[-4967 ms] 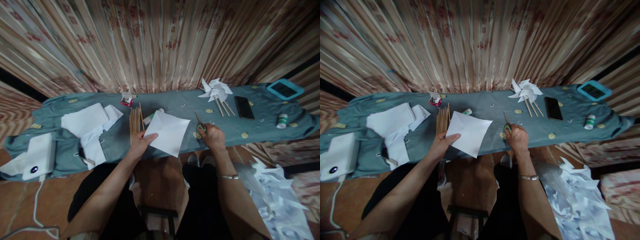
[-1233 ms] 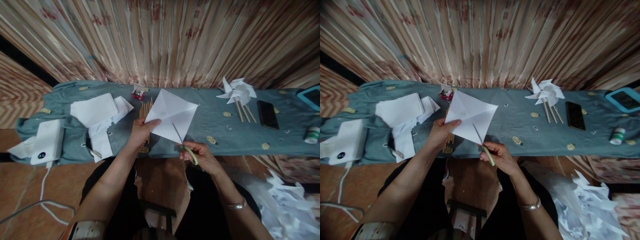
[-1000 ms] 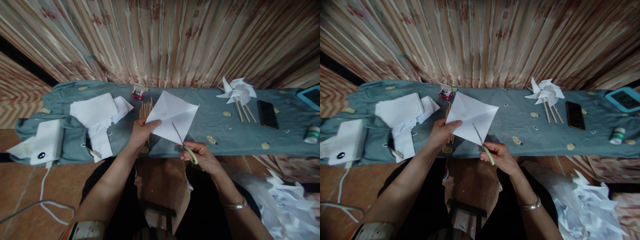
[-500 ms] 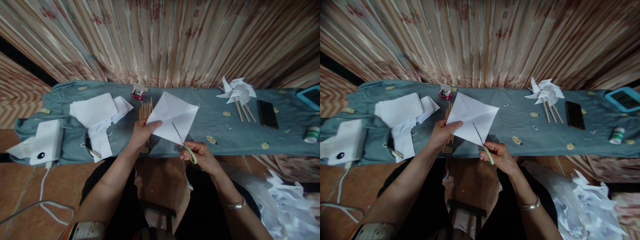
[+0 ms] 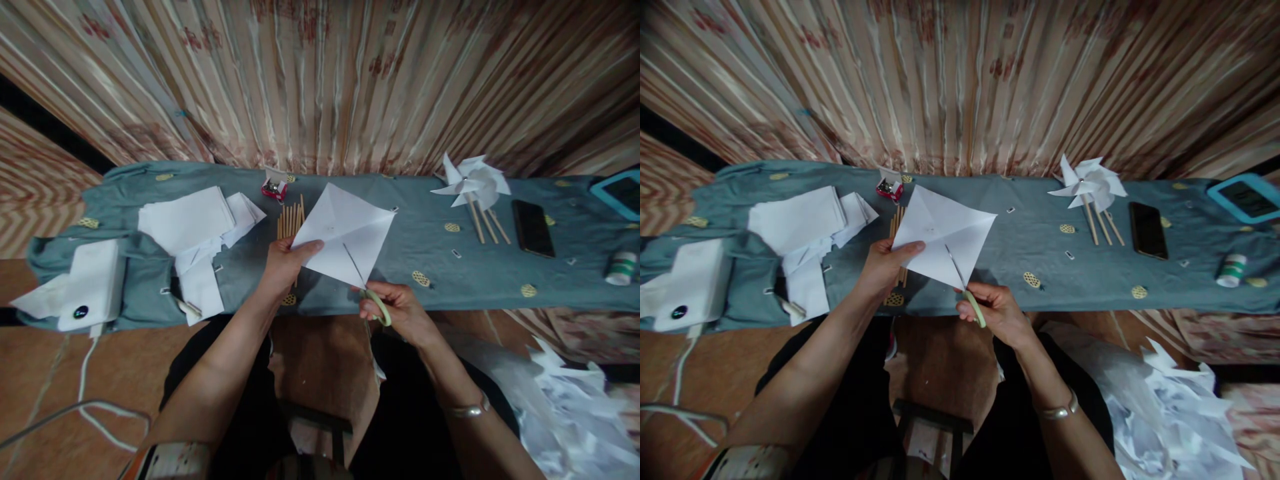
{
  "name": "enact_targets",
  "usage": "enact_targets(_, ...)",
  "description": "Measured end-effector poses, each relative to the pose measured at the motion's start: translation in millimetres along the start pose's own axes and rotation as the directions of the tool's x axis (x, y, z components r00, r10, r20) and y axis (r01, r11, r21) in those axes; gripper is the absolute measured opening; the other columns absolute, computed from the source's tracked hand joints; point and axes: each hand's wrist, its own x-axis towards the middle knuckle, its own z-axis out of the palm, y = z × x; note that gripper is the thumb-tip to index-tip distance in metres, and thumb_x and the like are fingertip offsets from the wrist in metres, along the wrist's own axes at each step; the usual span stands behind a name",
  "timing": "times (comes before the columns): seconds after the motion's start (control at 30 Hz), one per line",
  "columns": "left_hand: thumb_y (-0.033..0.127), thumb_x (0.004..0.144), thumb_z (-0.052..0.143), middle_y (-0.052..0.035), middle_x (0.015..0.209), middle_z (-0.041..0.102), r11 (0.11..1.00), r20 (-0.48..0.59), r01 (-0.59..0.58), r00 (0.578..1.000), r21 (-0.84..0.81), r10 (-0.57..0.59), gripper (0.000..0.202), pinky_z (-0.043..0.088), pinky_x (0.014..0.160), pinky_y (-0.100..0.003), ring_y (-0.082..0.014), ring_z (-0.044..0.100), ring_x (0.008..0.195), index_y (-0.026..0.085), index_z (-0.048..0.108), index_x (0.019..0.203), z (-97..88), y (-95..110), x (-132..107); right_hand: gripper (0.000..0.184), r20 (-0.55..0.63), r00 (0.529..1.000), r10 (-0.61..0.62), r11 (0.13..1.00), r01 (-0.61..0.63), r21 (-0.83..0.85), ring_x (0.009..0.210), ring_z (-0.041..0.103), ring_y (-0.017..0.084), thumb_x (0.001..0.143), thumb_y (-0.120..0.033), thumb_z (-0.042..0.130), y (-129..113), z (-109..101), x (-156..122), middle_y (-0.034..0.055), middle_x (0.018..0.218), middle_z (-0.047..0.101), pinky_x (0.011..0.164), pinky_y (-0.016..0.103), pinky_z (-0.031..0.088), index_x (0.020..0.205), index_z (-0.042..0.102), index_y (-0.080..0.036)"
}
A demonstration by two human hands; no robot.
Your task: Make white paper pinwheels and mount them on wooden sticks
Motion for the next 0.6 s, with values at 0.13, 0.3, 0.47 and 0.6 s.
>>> enact_targets(0.13,0.030,0.055,0.085,-0.0036,0.065,0.069,1.000,-0.012,0.006,1.000,0.013,-0.006,0.025,0.049,0.054,-0.029,-0.0179,0.063,0.057,0.015,0.072,0.071,-0.3,-1.9,2.2,0.046,0.061,0.998,-0.002,0.999,0.005,-0.045,0.054,0.057,0.009,0.062,-0.051,0.083,2.2,-3.7,-0.5,0.0012,0.066,0.069,0.053,0.022,0.049,0.093,0.075,-0.018)
enact_targets(0.3,0.028,0.055,0.084,-0.0025,0.067,0.072,0.998,-0.052,-0.047,0.998,-0.029,0.046,0.022,0.051,0.053,-0.027,-0.0159,0.063,0.057,0.016,0.074,0.070,-3.6,3.2,5.9,0.048,0.132,0.991,0.020,0.991,-0.003,-0.130,0.061,0.058,0.009,0.069,-0.045,0.081,4.4,-18.8,-7.6,0.0011,0.076,0.070,0.056,0.021,0.047,0.107,0.071,-0.018)
enact_targets(0.47,0.028,0.050,0.086,-0.0026,0.066,0.072,0.995,-0.097,-0.081,0.992,-0.054,0.075,0.025,0.050,0.051,-0.025,-0.0142,0.061,0.054,0.015,0.073,0.067,-9.5,10.1,9.0,0.047,0.049,0.998,0.028,0.982,-0.018,-0.186,0.070,0.064,0.014,0.065,-0.046,0.083,1.2,-45.2,-18.7,0.0026,0.080,0.071,0.063,0.026,0.051,0.103,0.072,-0.021)
enact_targets(0.6,0.030,0.052,0.085,-0.0019,0.064,0.072,0.998,-0.034,-0.050,0.998,0.031,0.051,0.024,0.049,0.049,-0.025,-0.0143,0.061,0.052,0.016,0.074,0.068,-6.7,3.2,7.4,0.045,-0.286,0.936,-0.203,0.967,0.147,-0.207,0.074,0.066,0.017,0.063,-0.047,0.084,-4.5,-64.5,-19.6,0.0014,0.079,0.073,0.072,0.030,0.053,0.098,0.071,-0.023)
